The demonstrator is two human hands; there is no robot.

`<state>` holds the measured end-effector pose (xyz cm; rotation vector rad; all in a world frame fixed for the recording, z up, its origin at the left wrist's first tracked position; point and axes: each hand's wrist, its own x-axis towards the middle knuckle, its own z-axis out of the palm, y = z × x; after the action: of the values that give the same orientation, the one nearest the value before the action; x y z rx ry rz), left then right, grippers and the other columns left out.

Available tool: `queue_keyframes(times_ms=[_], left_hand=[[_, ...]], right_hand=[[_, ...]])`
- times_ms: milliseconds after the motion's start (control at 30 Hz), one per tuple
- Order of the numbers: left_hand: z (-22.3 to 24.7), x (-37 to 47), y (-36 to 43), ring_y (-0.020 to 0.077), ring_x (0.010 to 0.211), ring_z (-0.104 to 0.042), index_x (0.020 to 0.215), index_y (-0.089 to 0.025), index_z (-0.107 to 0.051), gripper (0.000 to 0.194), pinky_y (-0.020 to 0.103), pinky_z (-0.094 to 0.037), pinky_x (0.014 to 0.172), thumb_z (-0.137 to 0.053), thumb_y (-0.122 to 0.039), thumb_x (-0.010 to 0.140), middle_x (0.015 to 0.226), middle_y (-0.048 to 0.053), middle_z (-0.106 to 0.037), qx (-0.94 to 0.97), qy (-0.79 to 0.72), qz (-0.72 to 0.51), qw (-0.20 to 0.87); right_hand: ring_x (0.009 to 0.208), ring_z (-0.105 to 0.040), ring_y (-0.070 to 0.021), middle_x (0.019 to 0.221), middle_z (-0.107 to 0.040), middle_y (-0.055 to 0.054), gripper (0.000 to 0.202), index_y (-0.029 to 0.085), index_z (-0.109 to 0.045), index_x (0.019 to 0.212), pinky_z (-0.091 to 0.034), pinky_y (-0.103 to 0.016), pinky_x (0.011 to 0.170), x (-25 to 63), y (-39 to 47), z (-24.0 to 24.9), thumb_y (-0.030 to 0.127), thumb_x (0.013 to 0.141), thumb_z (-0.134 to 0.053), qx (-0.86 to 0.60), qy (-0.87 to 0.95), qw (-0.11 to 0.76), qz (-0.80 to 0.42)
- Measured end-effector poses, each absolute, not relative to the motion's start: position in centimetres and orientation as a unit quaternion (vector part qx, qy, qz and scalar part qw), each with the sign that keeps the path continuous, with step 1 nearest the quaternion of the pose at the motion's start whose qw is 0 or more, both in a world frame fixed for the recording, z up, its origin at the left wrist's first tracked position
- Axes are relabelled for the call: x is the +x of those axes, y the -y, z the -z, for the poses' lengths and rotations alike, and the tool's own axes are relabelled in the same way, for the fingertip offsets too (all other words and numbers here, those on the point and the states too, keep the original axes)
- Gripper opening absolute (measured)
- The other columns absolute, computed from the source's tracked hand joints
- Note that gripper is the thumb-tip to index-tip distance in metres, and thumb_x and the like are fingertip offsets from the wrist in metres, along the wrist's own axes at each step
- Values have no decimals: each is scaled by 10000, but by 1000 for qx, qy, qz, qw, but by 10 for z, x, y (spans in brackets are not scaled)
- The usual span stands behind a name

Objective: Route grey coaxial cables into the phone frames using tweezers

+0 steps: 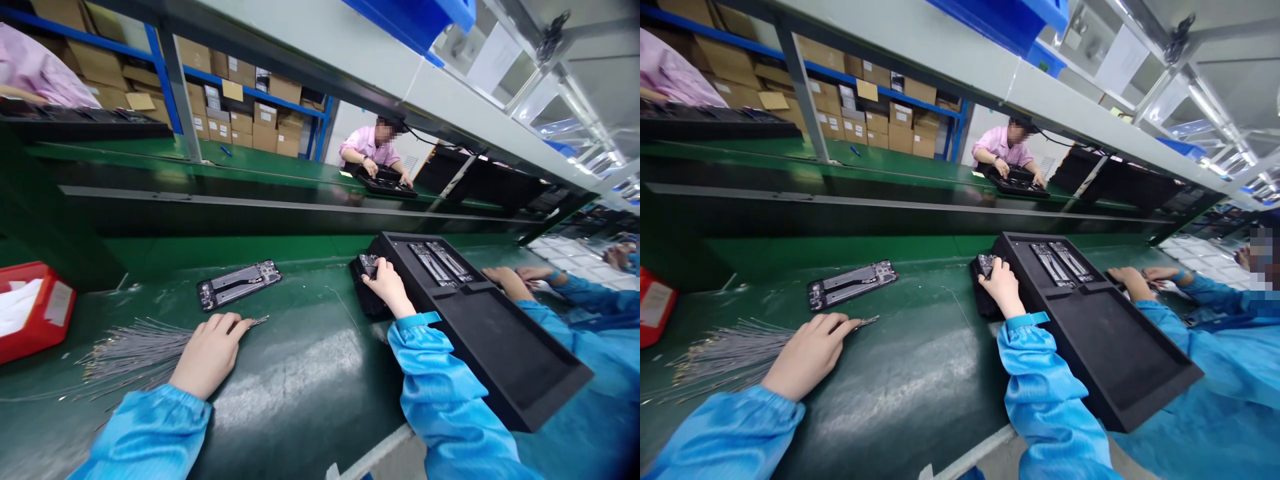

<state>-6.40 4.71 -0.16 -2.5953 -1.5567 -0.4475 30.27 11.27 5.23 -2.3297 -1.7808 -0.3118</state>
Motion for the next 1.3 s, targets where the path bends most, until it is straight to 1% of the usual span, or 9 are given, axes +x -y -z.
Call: queue_keyframes(times_ms=[167,233,333,500,600,733,967,1200,1300], left_hand=[[5,-64,-47,219,891,-506,1071,-239,-572,403,335,-431,725,-347,-77,779,998,62,-580,-848,510,133,50],[6,-63,-47,221,896,-502,1072,-239,-570,402,335,-426,731,-347,-72,782,1002,61,-577,-849,510,127,53],[4,-61,-47,227,894,-501,1077,-224,-570,406,345,-423,729,-338,-67,784,1004,69,-575,-850,511,121,55],[4,-63,-47,230,902,-505,1089,-232,-565,418,340,-420,725,-341,-71,775,1011,71,-573,-850,510,116,62],[6,-64,-48,231,910,-504,1100,-236,-560,427,339,-422,731,-346,-74,768,1018,69,-570,-851,507,118,61],[8,-65,-49,231,911,-501,1104,-234,-565,422,338,-423,730,-360,-80,768,1015,70,-567,-851,507,122,59],[12,-64,-49,225,904,-493,1096,-241,-576,417,323,-408,723,-396,-71,761,1002,64,-560,-847,512,128,67],[11,-62,-50,231,896,-481,1099,-238,-574,395,329,-399,722,-410,-82,775,996,65,-555,-847,513,117,71],[10,-60,-50,230,894,-479,1093,-229,-579,390,331,-397,719,-407,-77,778,990,67,-558,-847,514,120,66]], right_hand=[[1005,-477,-270,1059,-504,-132,412,156,-413,1067,-387,-366,791,302,-64,-53,458,795,-483,-749,626,149,158],[1005,-470,-287,1073,-497,-159,432,141,-419,1045,-384,-406,817,304,-34,-43,477,786,-496,-709,628,229,225],[941,-488,-279,978,-501,-145,433,143,-428,1002,-414,-405,783,308,8,-21,489,763,-531,-697,616,273,245],[747,-543,-210,820,-539,-74,259,185,-447,936,-428,-311,636,308,38,-1,427,851,-411,-762,604,209,103],[676,-566,-205,769,-578,-54,256,202,-463,935,-388,-294,572,307,30,-4,405,891,-315,-794,584,161,53],[554,-542,-192,660,-533,-26,267,193,-435,896,-359,-282,512,311,13,-6,439,873,-334,-813,549,188,49],[925,-518,-311,973,-462,-163,645,137,-345,993,-445,-374,670,310,-15,11,664,662,-513,-796,526,288,84],[1246,-234,-416,1208,-273,-260,709,106,-318,1080,-424,-442,827,293,-35,23,572,637,-616,-781,525,323,100],[1250,-233,-423,1243,-227,-271,670,104,-324,1070,-424,-455,841,290,-40,25,486,630,-656,-778,527,323,111]])
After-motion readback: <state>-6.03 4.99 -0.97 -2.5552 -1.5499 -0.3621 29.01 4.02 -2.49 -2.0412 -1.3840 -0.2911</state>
